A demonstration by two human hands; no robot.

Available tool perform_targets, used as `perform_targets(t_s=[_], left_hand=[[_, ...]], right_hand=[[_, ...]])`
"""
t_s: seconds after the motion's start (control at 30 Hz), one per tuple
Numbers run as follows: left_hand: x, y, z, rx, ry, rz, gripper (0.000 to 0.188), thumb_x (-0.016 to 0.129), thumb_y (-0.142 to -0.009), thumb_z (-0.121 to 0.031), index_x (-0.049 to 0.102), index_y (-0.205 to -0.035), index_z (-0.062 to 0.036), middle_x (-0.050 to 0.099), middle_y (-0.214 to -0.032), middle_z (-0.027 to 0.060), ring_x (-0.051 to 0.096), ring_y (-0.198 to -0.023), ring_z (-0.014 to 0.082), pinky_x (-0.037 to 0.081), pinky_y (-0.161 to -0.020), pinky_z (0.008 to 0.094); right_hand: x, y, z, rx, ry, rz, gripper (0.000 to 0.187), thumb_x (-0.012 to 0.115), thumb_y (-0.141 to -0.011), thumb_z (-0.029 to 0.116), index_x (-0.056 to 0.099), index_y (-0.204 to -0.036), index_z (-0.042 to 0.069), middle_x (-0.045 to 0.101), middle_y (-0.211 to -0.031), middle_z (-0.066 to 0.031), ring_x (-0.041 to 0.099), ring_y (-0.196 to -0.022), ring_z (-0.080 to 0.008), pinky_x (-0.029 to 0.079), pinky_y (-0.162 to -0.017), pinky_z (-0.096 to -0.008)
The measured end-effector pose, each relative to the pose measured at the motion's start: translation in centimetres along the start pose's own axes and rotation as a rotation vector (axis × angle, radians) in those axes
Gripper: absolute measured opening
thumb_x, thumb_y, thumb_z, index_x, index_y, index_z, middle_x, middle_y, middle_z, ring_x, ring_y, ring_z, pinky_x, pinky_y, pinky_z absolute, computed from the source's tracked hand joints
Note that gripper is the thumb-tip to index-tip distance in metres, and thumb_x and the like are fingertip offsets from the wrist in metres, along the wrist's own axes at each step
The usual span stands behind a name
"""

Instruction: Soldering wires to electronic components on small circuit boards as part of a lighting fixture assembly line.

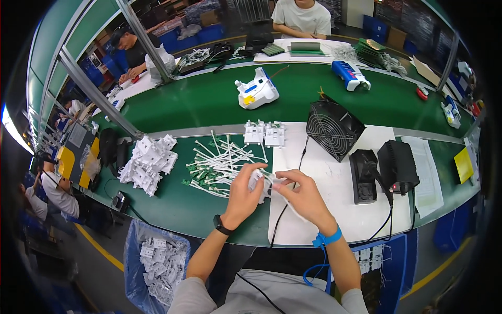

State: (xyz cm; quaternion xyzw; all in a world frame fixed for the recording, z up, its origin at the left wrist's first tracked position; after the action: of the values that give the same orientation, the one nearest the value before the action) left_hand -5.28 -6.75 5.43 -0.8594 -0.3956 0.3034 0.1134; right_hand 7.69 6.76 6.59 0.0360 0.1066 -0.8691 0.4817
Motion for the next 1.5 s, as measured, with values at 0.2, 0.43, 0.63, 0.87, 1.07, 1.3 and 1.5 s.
perform_targets(t_s=[0.2,0.43,0.63,0.87,1.07,1.3,1.5], left_hand=[[2.8,-0.9,-0.1,-0.001,0.044,-0.113,0.026,0.059,-0.092,0.0,0.064,-0.117,-0.0023,0.062,-0.107,0.0173,0.064,-0.099,0.0348,0.05,-0.087,0.0392],[5.4,-1.1,-0.2,-0.191,0.304,0.132,0.041,0.068,-0.09,0.0,0.064,-0.131,-0.0034,0.068,-0.117,0.0089,0.058,-0.096,0.0145,0.048,-0.089,0.0293],[3.9,-0.6,-0.4,-0.214,0.188,0.31,0.047,0.07,-0.091,0.0,0.063,-0.138,-0.0045,0.07,-0.124,0.0113,0.061,-0.103,0.0168,0.048,-0.094,0.0297],[7.6,-1.1,-1.5,-0.064,0.229,0.54,0.046,0.069,-0.091,-0.003,0.064,-0.137,-0.0059,0.07,-0.125,0.0147,0.067,-0.109,0.0225,0.049,-0.101,0.033],[11.9,-2.7,-1.0,-0.137,0.087,0.594,0.062,0.071,-0.092,-0.012,0.047,-0.149,-0.0079,0.067,-0.119,0.0262,0.064,-0.112,0.0404,0.049,-0.102,0.0413],[11.2,-2.1,-1.6,0.304,-0.239,0.335,0.072,0.078,-0.086,-0.022,0.047,-0.143,0.0085,0.056,-0.136,0.0232,0.049,-0.124,0.0386,0.042,-0.108,0.0426],[8.8,-1.2,-1.5,0.189,-0.161,0.597,0.069,0.077,-0.083,-0.013,0.048,-0.145,-0.0002,0.055,-0.139,0.0186,0.05,-0.128,0.0368,0.042,-0.111,0.042]], right_hand=[[1.1,2.6,0.2,0.061,0.142,0.048,0.03,0.069,-0.091,0.007,0.07,-0.12,-0.002,0.066,-0.106,-0.0192,0.067,-0.083,-0.0293,0.054,-0.07,-0.0397],[1.5,4.3,-1.5,-0.178,0.467,-0.127,0.025,0.065,-0.088,0.0,0.069,-0.113,0.0,0.062,-0.09,-0.0171,0.065,-0.081,-0.0379,0.054,-0.069,-0.0449],[-6.4,7.6,-3.7,0.036,-0.047,-0.586,0.016,0.059,-0.093,-0.002,0.063,-0.108,0.001,0.059,-0.085,-0.0026,0.058,-0.076,-0.0095,0.046,-0.062,-0.0243],[-13.7,5.6,-4.1,-0.029,0.04,-0.87,0.032,0.062,-0.101,0.006,0.048,-0.13,0.003,0.059,-0.091,-0.0052,0.055,-0.075,-0.0092,0.046,-0.065,-0.025],[-14.9,6.7,-5.4,-0.253,0.246,-1.047,0.015,0.066,-0.101,0.005,0.061,-0.114,-0.002,0.062,-0.103,-0.0088,0.062,-0.092,-0.0149,0.052,-0.083,-0.0277],[-12.4,11.2,-4.5,-0.57,0.38,-1.018,0.011,0.064,-0.097,0.002,0.061,-0.107,-0.002,0.059,-0.088,-0.0097,0.056,-0.078,-0.0156,0.043,-0.069,-0.0267],[-11.2,7.7,-3.3,-0.264,0.316,-0.709,0.017,0.065,-0.095,-0.002,0.055,-0.108,0.002,0.056,-0.082,-0.0041,0.054,-0.064,-0.0082,0.043,-0.06,-0.0218]])
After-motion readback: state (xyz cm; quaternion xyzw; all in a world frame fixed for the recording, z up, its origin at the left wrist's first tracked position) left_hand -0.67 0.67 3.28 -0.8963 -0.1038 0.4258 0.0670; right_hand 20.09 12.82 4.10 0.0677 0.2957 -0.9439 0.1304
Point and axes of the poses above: each hand's wrist, its own y-axis away from the middle knuckle, its own x-axis out of the palm, z = x × y, the point moved 1 cm from there along -y, towards the middle knuckle
